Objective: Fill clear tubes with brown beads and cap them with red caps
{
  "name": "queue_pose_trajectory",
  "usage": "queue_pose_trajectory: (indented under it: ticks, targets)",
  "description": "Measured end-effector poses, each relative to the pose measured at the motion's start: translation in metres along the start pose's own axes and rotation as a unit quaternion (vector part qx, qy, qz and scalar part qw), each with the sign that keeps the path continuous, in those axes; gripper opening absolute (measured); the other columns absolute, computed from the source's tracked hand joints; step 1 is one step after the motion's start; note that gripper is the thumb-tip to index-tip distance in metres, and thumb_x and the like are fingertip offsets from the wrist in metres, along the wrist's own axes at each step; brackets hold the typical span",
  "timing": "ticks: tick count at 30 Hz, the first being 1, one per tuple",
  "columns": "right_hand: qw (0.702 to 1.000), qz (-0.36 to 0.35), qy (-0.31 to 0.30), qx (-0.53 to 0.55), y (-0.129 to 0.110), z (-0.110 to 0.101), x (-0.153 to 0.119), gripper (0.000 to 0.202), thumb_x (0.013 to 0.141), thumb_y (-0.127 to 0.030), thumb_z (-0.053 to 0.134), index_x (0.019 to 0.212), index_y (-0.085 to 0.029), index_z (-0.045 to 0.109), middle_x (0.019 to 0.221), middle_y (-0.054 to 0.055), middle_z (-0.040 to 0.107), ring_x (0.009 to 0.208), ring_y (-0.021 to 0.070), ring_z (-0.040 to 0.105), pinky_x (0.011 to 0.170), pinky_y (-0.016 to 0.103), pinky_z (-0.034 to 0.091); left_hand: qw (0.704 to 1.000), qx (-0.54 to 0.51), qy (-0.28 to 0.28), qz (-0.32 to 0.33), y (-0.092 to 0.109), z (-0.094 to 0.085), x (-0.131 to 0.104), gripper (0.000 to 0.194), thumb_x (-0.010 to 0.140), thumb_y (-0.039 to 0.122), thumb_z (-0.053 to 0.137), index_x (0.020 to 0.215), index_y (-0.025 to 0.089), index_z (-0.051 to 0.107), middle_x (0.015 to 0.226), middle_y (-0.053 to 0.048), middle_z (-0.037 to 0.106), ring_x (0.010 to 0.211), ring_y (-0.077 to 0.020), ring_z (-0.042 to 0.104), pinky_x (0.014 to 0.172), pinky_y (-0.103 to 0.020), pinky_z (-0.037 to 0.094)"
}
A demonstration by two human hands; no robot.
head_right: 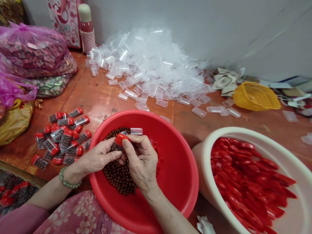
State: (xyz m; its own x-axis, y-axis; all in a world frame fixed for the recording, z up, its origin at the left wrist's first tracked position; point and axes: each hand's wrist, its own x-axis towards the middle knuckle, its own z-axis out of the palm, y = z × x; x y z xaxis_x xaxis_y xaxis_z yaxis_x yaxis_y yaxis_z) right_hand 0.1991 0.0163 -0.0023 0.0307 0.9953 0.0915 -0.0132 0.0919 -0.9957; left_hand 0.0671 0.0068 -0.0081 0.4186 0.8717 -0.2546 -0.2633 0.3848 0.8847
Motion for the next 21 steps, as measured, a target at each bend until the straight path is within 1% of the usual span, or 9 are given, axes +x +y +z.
queue_pose_trajectory:
  ticks: [4, 6, 9, 11, 13, 16, 18, 20, 21]
  targets:
    - [0.999, -0.028, 0.015, -0.036, 0.003, -0.002, 0.000, 0.009, 0.078, -0.028, 0.072, 0.080, -0.024, 0.065, 0.075, 0.000, 0.067, 0.062, 0.0127, 0.063, 0.050, 0.023, 0.052, 1.000, -0.013, -0.016, 0.005, 0.001, -0.001, 0.000, 0.029, 0.085, 0.014, 0.052, 0.113, 0.012, 0.057, 0.081, -0.001, 0.054, 0.070, -0.0090, 0.051, 0.073, -0.025, 0.044]
    - [0.998, -0.046, 0.017, -0.042, 0.004, -0.002, -0.001, 0.007, 0.078, -0.026, 0.072, 0.081, -0.025, 0.065, 0.074, 0.000, 0.066, 0.065, 0.0133, 0.065, 0.052, 0.023, 0.052, 1.000, -0.005, -0.018, 0.002, 0.001, -0.001, 0.000, 0.031, 0.086, 0.015, 0.052, 0.116, 0.011, 0.056, 0.081, 0.000, 0.054, 0.069, -0.0088, 0.052, 0.072, -0.025, 0.044]
    - [0.997, -0.056, -0.006, -0.056, 0.006, -0.002, -0.002, 0.007, 0.082, -0.023, 0.067, 0.087, -0.026, 0.066, 0.072, -0.002, 0.065, 0.061, 0.0116, 0.062, 0.049, 0.021, 0.049, 1.000, 0.016, -0.013, -0.004, 0.001, -0.001, 0.000, 0.030, 0.087, 0.017, 0.052, 0.116, 0.011, 0.055, 0.078, 0.000, 0.053, 0.067, -0.0086, 0.052, 0.069, -0.025, 0.043]
    - [0.993, -0.068, -0.028, -0.090, 0.008, -0.006, -0.001, 0.011, 0.085, -0.021, 0.064, 0.094, -0.026, 0.067, 0.077, -0.001, 0.067, 0.058, 0.0107, 0.060, 0.050, 0.022, 0.049, 1.000, 0.018, -0.015, -0.001, 0.000, -0.002, 0.000, 0.029, 0.086, 0.018, 0.053, 0.114, 0.012, 0.056, 0.076, 0.001, 0.052, 0.066, -0.0083, 0.051, 0.068, -0.024, 0.042]
    - [0.983, -0.108, -0.052, -0.138, 0.011, -0.012, 0.000, 0.017, 0.087, -0.020, 0.061, 0.102, -0.025, 0.067, 0.085, 0.001, 0.069, 0.061, 0.0114, 0.062, 0.055, 0.025, 0.051, 1.000, 0.005, -0.026, 0.006, 0.000, -0.003, 0.000, 0.026, 0.085, 0.022, 0.056, 0.110, 0.012, 0.056, 0.075, 0.002, 0.052, 0.065, -0.0082, 0.050, 0.067, -0.024, 0.042]
    - [0.943, -0.220, -0.111, -0.222, 0.016, -0.023, 0.004, 0.028, 0.087, -0.024, 0.062, 0.115, -0.024, 0.061, 0.098, 0.006, 0.069, 0.080, 0.0185, 0.067, 0.071, 0.033, 0.055, 0.999, -0.030, -0.035, 0.014, -0.001, -0.004, 0.000, 0.025, 0.082, 0.031, 0.063, 0.098, 0.013, 0.057, 0.077, 0.001, 0.054, 0.067, -0.0087, 0.050, 0.068, -0.024, 0.042]
    - [0.899, -0.289, -0.154, -0.290, 0.017, -0.026, 0.006, 0.049, 0.081, -0.033, 0.068, 0.126, -0.021, 0.053, 0.107, 0.011, 0.066, 0.094, 0.0252, 0.065, 0.078, 0.040, 0.055, 0.998, -0.059, -0.029, 0.011, -0.002, -0.004, 0.000, 0.027, 0.081, 0.037, 0.066, 0.090, 0.013, 0.057, 0.077, 0.001, 0.055, 0.069, -0.0088, 0.050, 0.068, -0.023, 0.041]
    - [0.857, -0.328, -0.175, -0.358, 0.017, -0.026, 0.007, 0.069, 0.075, -0.043, 0.072, 0.133, -0.017, 0.044, 0.112, 0.016, 0.063, 0.100, 0.0305, 0.062, 0.080, 0.046, 0.054, 0.995, -0.094, -0.022, -0.007, -0.002, -0.004, 0.000, 0.031, 0.078, 0.041, 0.069, 0.085, 0.014, 0.055, 0.076, 0.001, 0.055, 0.068, -0.0088, 0.051, 0.066, -0.023, 0.041]
    - [0.839, -0.339, -0.176, -0.387, 0.017, -0.025, 0.007, 0.073, 0.074, -0.044, 0.071, 0.134, -0.015, 0.041, 0.112, 0.018, 0.062, 0.101, 0.0317, 0.060, 0.080, 0.047, 0.054, 0.993, -0.112, -0.021, -0.016, -0.003, -0.004, 0.001, 0.034, 0.076, 0.043, 0.071, 0.084, 0.014, 0.055, 0.075, 0.001, 0.055, 0.067, -0.0088, 0.052, 0.065, -0.023, 0.041]
